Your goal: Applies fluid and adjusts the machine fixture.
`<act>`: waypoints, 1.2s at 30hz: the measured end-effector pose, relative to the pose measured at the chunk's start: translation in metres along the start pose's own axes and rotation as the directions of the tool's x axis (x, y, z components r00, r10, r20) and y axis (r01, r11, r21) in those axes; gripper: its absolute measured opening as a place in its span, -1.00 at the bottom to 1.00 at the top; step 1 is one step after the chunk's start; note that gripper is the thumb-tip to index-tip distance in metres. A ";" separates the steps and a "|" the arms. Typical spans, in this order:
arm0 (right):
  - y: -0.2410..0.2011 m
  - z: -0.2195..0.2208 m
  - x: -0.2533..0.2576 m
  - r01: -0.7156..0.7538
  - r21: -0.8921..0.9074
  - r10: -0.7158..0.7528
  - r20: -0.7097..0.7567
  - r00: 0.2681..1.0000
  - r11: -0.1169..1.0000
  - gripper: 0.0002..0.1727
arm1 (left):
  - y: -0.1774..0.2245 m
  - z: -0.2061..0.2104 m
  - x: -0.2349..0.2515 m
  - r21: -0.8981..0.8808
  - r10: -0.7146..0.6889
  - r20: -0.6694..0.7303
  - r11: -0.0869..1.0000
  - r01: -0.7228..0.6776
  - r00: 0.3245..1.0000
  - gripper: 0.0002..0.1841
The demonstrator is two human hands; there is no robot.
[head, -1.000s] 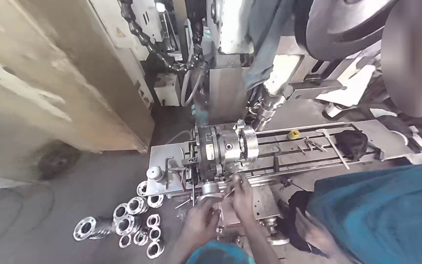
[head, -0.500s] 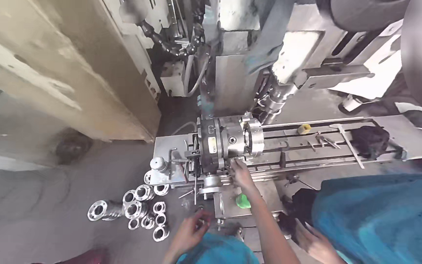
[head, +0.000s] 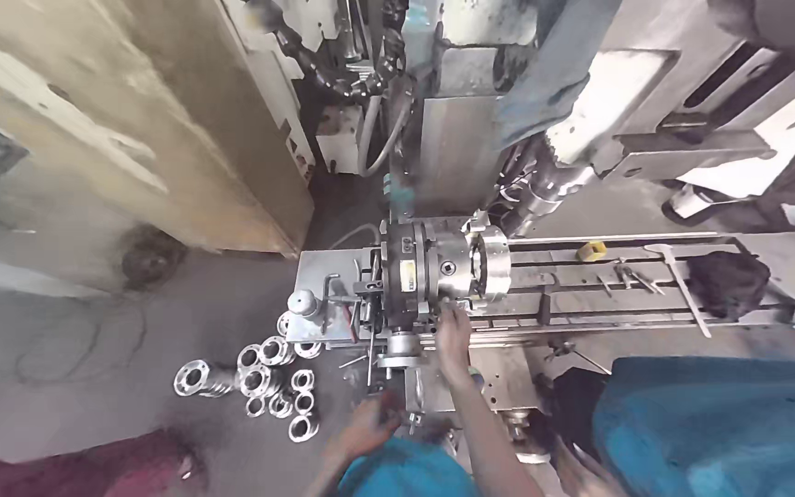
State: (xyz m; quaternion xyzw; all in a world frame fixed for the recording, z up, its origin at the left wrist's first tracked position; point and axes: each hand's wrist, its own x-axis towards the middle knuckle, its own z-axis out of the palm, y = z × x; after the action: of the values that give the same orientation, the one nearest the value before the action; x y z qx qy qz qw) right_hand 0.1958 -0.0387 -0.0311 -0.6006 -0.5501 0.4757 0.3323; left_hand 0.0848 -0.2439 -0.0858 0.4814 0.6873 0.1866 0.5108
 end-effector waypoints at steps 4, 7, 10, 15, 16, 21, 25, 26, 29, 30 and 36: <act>0.024 0.012 0.007 0.241 -0.002 -0.239 -0.131 0.962 0.971 -0.43 | 0.009 0.017 0.028 -0.221 -0.028 -0.004 0.975 0.026 1.000 -0.42; 0.035 0.028 0.022 0.474 0.107 -0.427 -0.300 0.853 0.874 -0.48 | 0.016 0.030 0.057 -0.153 -0.065 -0.009 0.986 0.063 0.998 -0.48; 0.031 0.028 0.008 0.327 0.028 -0.295 -0.368 0.882 0.944 -0.46 | 0.016 0.050 0.076 -0.102 -0.195 0.044 0.975 0.198 0.980 -0.44; 0.013 0.005 0.002 0.392 0.058 -0.339 -0.396 0.853 0.918 -0.50 | -0.004 0.050 0.087 -0.171 -0.410 -0.021 0.900 0.401 0.912 -0.38; 0.010 -0.005 -0.014 0.469 0.097 -0.408 -0.362 0.838 0.878 -0.49 | -0.014 0.041 0.081 -0.222 -0.419 -0.044 0.889 0.400 0.907 -0.42; 0.042 -0.081 -0.099 0.543 0.240 -0.484 -0.265 0.834 0.805 -0.47 | 0.036 0.003 0.022 -0.596 -0.252 0.023 0.773 0.216 0.967 -0.78; 0.086 -0.127 -0.130 0.374 0.259 -0.305 -0.269 0.913 0.891 -0.56 | 0.056 0.055 0.071 -0.329 -0.333 -0.025 0.893 0.307 0.943 -0.62; 0.093 -0.135 -0.137 0.343 0.259 -0.279 -0.255 0.926 0.903 -0.58 | 0.040 0.057 0.074 -0.310 -0.403 -0.062 0.877 0.367 0.913 -0.52; 0.100 -0.163 -0.146 0.281 0.232 -0.237 -0.203 0.950 0.931 -0.60 | 0.000 0.028 0.045 -0.452 -0.406 -0.153 0.839 0.301 0.901 -0.64; 0.102 -0.166 -0.149 0.251 0.246 -0.204 -0.200 0.958 0.936 -0.59 | 0.011 0.015 0.029 -0.519 -0.360 -0.140 0.820 0.242 0.922 -0.75; 0.118 -0.176 -0.151 0.114 0.346 -0.085 -0.098 0.992 0.931 -0.58 | 0.019 0.057 0.070 -0.555 -0.365 -0.011 0.776 0.298 0.931 -0.62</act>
State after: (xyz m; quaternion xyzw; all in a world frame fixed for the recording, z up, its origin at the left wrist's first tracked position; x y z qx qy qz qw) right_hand 0.4100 -0.1845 -0.0518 -0.5219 -0.4721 0.5240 0.4798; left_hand 0.1433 -0.1889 -0.1319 0.1756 0.7084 0.3091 0.6097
